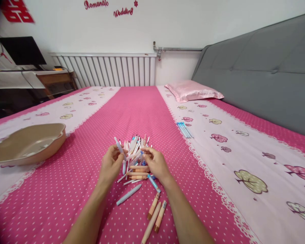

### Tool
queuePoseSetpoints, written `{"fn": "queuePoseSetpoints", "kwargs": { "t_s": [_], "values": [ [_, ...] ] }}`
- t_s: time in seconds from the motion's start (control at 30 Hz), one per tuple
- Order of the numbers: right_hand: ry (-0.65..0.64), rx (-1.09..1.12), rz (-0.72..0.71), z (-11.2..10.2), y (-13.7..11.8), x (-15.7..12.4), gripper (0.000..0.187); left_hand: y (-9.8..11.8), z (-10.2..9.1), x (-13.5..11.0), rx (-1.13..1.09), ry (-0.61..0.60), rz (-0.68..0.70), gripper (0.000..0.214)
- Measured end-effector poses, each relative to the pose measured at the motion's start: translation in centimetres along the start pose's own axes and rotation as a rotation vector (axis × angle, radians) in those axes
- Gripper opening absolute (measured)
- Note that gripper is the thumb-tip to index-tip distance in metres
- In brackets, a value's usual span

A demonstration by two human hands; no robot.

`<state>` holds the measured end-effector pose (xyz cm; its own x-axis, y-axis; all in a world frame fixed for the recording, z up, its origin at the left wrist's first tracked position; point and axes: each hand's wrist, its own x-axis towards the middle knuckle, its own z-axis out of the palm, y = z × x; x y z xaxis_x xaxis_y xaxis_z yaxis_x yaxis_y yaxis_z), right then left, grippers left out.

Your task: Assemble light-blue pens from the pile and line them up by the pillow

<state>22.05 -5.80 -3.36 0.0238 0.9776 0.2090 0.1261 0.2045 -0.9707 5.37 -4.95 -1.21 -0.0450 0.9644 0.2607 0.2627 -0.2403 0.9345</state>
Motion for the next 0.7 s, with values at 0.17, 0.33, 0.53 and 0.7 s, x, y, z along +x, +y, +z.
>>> {"fn": "queuePoseSetpoints", "kwargs": {
  "t_s": [0.17, 0.33, 0.53, 0.7],
  "values": [
    [0.009, 0.293, 0.151, 0.0, -1.1, -0.2, 0.033, 1.0, 0.0, -0.5, 0.231, -0.137, 0.135, 0.016],
    [0.046, 0.418, 0.168, 0.0, -1.2, -0.2, 0.029, 1.3, 0.0, -0.8, 0.394, -0.182, 0.2, 0.016],
    [-0.002, 0.488, 0.122, -0.1, -1.0, -0.1, 0.029, 1.3, -0.1, -0.8, 0.476, -0.19, 0.225, 0.016],
    [0.058, 0.491, 0.134, -0.2, -1.3, -0.1, 0.03, 1.5, 0.0, -0.9, 0.525, -0.221, 0.248, 0.018]
  ]
}}
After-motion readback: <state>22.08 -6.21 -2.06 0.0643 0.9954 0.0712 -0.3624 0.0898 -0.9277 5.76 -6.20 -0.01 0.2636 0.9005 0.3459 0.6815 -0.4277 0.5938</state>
